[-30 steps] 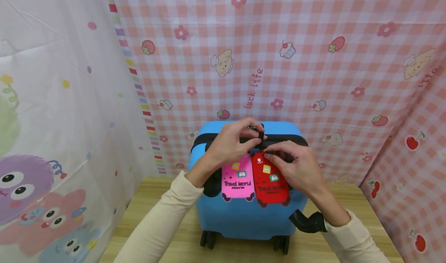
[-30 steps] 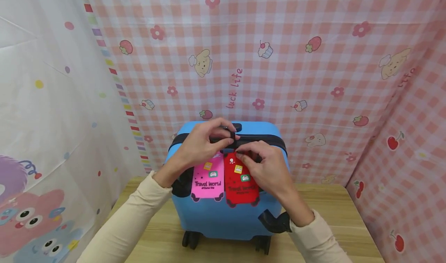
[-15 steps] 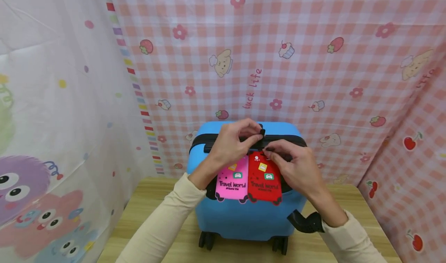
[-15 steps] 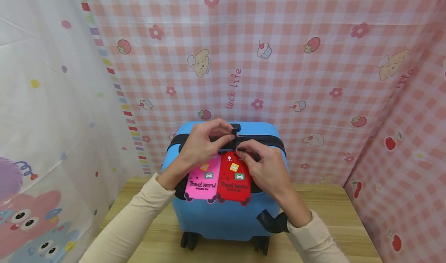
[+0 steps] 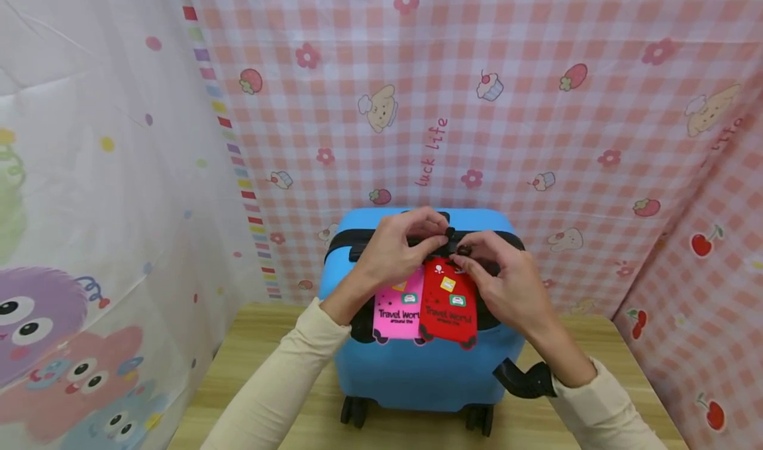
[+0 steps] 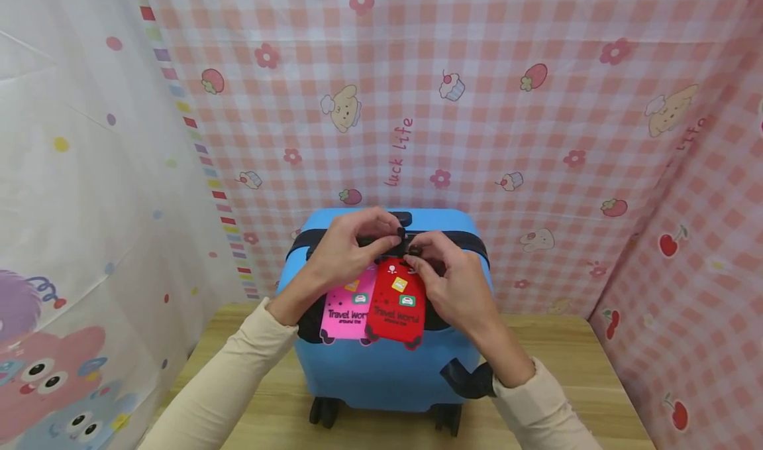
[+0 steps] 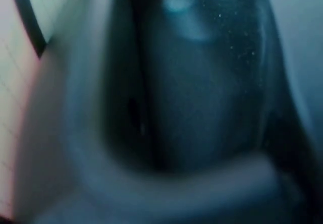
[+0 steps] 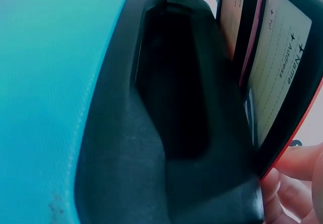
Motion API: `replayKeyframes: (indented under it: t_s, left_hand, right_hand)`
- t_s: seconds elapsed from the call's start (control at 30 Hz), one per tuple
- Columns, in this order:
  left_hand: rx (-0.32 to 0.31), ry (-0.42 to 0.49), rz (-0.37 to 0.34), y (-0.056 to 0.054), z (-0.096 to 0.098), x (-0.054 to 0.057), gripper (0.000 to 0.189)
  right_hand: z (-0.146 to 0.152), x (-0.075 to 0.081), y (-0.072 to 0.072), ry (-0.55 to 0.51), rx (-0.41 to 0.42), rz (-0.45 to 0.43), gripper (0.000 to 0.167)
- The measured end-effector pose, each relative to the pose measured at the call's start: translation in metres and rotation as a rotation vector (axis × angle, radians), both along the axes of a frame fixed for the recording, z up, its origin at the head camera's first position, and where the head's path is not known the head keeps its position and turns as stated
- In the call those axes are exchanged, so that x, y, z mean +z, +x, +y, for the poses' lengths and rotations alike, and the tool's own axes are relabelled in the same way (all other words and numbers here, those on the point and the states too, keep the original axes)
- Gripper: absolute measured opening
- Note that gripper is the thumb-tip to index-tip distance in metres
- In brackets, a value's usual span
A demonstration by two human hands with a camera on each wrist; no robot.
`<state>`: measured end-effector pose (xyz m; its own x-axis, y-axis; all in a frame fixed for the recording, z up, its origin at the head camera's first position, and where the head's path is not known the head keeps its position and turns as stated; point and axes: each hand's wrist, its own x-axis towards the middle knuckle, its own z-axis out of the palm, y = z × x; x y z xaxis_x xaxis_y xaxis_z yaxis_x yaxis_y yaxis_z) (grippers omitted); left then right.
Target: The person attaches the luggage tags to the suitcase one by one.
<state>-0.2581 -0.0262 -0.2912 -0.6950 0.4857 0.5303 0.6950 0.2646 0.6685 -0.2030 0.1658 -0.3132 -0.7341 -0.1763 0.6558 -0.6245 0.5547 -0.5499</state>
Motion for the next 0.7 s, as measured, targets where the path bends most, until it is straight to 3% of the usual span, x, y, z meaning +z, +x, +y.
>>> replayKeyframes:
  t_s: [0.13,0.33,0.7]
  left_hand:
    - [-0.004,-0.008,0.005,0.000,-0.001,-0.001,0.013]
    - [0.023,-0.037,0.122,0.003,0.001,-0.001,0.013]
    - [0.075,-0.062,0.221,0.004,0.003,-0.003,0.010]
  right_hand:
    - [0.001,-0.001,-0.003,-0.002,0.030,0.021,0.026]
    - [0.008,0.000,-0.012,0.006,0.172,0.066,0.031]
    - [0.012,-0.003,-0.017,-0.178,0.290,-0.087,0.028]
